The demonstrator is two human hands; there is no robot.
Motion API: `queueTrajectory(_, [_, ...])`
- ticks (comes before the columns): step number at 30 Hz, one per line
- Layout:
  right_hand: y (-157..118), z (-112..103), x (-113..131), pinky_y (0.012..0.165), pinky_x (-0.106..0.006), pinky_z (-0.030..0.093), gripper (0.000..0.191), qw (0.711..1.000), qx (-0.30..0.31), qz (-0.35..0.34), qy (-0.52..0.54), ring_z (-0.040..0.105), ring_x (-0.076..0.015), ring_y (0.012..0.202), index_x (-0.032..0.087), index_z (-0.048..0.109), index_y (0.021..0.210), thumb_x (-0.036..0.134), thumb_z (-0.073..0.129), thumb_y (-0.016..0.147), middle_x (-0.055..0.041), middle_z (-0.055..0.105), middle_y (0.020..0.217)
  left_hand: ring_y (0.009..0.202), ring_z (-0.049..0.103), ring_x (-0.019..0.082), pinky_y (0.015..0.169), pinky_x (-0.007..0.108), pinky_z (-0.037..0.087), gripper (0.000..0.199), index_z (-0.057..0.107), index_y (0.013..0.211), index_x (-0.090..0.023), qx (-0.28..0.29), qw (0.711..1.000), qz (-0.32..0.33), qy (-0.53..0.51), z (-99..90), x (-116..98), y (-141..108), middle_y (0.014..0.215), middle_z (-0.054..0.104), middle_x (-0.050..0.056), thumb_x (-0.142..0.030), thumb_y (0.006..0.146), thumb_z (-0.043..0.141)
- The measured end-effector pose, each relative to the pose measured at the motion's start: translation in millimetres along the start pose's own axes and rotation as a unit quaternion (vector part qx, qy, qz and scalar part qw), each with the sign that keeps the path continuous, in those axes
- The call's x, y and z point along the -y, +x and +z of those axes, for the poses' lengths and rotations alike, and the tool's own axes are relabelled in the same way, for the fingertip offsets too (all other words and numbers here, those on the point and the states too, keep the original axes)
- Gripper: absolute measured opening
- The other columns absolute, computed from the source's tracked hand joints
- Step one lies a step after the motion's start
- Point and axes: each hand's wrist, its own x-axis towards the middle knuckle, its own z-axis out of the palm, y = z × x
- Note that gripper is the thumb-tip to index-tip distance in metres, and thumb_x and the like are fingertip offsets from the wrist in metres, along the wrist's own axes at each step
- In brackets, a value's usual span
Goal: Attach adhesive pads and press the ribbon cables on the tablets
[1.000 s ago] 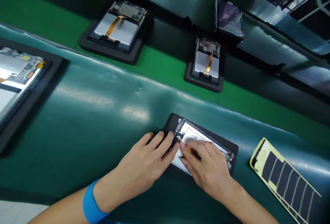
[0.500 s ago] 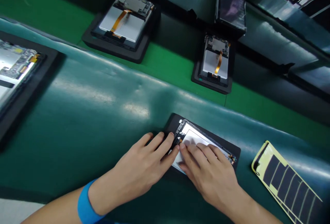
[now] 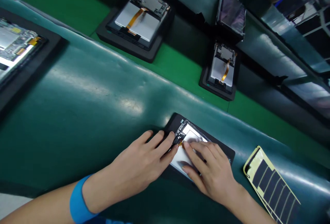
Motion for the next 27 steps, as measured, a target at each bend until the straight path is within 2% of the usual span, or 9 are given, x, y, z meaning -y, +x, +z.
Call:
queueTrajectory(5, [-1,3,1,0.092,-0.039,0.045,0.033,1.0,0.002,-0.003,-0.027,0.061,-0.0251,0.107,0.013,0.067,0.128,0.032,0.054,0.104,-0.0113,0.071,0.113,0.115,0.059,0.032,0.091,0.045,0.044,0.049,0.06,0.136,-0.016,0.001,1.0,-0.007,-0.011,0.3,1,0,0.136,0.064,0.013,-0.014,0.086,0.057])
queueTrajectory(17, [-3,6,12,0.095,-0.04,0.041,0.037,0.995,0.004,-0.012,-0.103,0.06,-0.0241,0.108,0.011,0.068,0.129,0.033,0.045,0.108,-0.0093,0.074,0.116,0.121,0.059,0.034,0.093,0.044,0.046,0.053,0.055,0.142,-0.019,0.032,0.999,-0.009,-0.017,4.5,0,-2,0.143,0.059,0.014,-0.019,0.09,0.061])
queueTrajectory(27, [-3,6,9,0.093,-0.038,0.042,0.04,0.993,0.034,-0.01,-0.108,0.06,-0.0237,0.108,0.014,0.065,0.134,0.035,0.043,0.109,-0.0096,0.073,0.119,0.117,0.06,0.032,0.088,0.044,0.048,0.047,0.057,0.142,-0.017,0.013,1.0,-0.007,-0.017,1.3,5,0,0.137,0.063,0.012,-0.016,0.095,0.054])
